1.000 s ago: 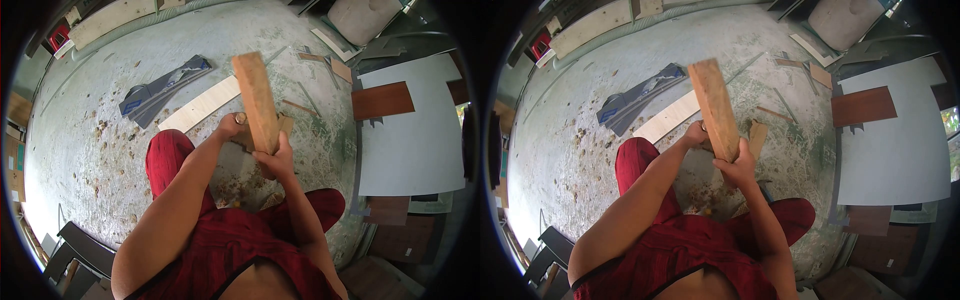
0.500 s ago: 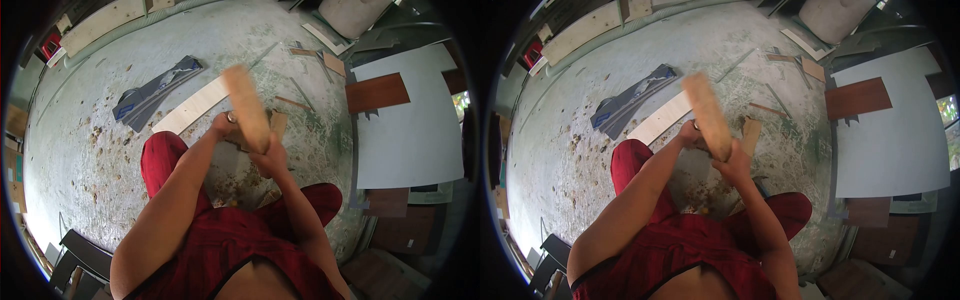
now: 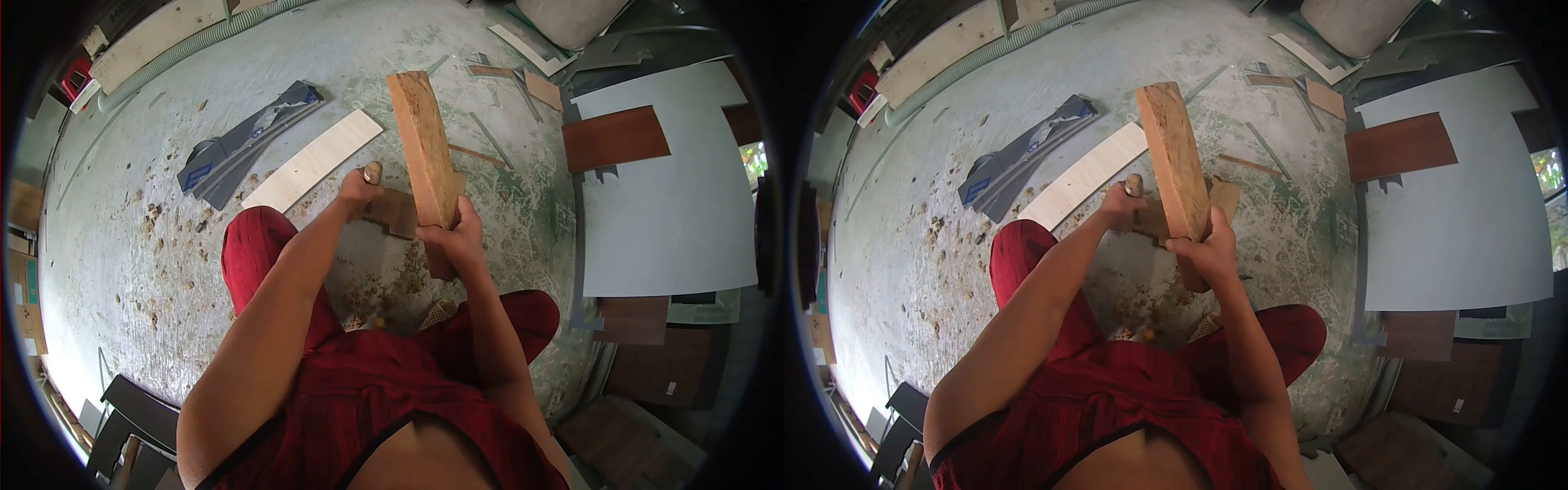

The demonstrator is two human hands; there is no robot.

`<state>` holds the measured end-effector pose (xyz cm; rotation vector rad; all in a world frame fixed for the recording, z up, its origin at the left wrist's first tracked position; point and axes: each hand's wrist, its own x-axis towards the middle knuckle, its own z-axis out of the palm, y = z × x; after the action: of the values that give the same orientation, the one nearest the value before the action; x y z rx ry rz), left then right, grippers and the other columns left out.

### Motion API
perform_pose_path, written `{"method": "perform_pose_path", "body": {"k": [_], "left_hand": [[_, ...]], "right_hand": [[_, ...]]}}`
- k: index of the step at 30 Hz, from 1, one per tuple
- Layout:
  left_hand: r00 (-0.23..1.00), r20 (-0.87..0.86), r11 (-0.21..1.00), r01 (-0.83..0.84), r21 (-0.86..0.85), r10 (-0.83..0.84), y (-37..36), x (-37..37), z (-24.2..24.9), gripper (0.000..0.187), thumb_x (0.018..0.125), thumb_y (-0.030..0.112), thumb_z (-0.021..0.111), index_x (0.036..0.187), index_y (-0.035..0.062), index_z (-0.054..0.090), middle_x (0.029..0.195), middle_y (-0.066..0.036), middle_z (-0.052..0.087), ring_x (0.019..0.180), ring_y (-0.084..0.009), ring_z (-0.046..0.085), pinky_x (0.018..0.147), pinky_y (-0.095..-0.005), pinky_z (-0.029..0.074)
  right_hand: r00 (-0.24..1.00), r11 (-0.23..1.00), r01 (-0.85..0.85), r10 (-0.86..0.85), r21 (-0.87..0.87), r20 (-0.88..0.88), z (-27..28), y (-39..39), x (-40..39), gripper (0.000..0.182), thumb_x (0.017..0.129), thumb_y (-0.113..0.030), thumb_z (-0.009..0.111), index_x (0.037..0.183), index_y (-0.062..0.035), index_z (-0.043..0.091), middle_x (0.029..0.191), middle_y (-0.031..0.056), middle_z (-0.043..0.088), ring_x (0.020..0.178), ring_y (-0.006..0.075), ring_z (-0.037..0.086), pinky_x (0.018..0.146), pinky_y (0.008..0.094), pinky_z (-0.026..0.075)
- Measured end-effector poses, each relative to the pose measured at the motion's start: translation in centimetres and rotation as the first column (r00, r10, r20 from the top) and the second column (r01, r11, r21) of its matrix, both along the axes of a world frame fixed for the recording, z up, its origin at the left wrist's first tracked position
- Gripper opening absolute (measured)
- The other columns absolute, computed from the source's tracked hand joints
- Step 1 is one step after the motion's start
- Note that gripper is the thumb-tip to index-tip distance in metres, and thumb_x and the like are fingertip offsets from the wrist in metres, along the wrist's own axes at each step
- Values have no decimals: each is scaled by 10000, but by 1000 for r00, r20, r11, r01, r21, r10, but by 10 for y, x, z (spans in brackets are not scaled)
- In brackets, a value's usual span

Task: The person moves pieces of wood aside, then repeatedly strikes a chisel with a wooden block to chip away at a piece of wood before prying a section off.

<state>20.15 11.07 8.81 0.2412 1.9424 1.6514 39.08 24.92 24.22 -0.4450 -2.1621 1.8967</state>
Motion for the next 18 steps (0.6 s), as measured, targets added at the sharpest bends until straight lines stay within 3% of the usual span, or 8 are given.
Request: {"method": "perform_pose_path", "body": {"k": [4,7,10,13,16,17,18], "left_hand": [[996,-67,998,56,-14,-57,-3,9,7,245,632,16,698,867,39,631,778,-4,621,655,-115,555,604,-306,476],[996,-70,999,46,-24,-48,-1,10,8,251,633,21,704,874,33,635,768,-19,627,668,-111,562,615,-303,476],[985,-140,987,77,-142,-97,2,6,-3,258,636,31,714,884,30,643,764,-39,639,685,-111,574,629,-305,480],[991,-115,991,56,-121,-70,3,6,-13,268,636,49,726,893,29,652,764,-50,652,702,-112,584,643,-308,484],[998,-6,987,-53,151,55,13,4,-29,273,637,65,733,895,28,653,762,-38,651,700,-112,585,641,-310,485],[996,32,978,-84,193,80,14,7,-31,272,644,65,721,906,39,653,747,-29,642,687,-107,578,634,-310,483],[999,-21,997,-32,77,33,7,9,0,244,677,73,718,912,35,660,764,-35,649,686,-117,585,623,-308,485]], "right_hand": [[998,993,1,-8,115,61,-6,1,1,556,553,-135,814,997,1,509,910,110,632,842,180,610,740,307,481],[999,990,19,-13,142,-47,-4,-3,4,587,551,-176,815,1011,-1,495,907,112,632,843,185,611,742,314,480],[984,999,46,-45,-2,-171,8,-16,4,644,542,-218,814,1046,-7,473,894,138,628,827,231,618,735,331,478],[999,956,17,-28,292,34,-7,-12,7,611,573,-169,799,1060,2,471,933,113,607,850,186,590,727,320,477],[832,785,-309,-50,537,553,-12,-14,-2,640,567,-201,806,1062,3,456,936,120,603,856,196,587,720,332,476],[879,824,-240,-41,514,475,-12,-14,-3,631,565,-224,804,1043,-5,455,908,137,603,830,230,595,716,347,477],[918,858,-176,-34,483,396,-12,-14,-1,623,562,-247,801,1024,-13,455,879,153,604,804,264,604,712,362,479]]}}
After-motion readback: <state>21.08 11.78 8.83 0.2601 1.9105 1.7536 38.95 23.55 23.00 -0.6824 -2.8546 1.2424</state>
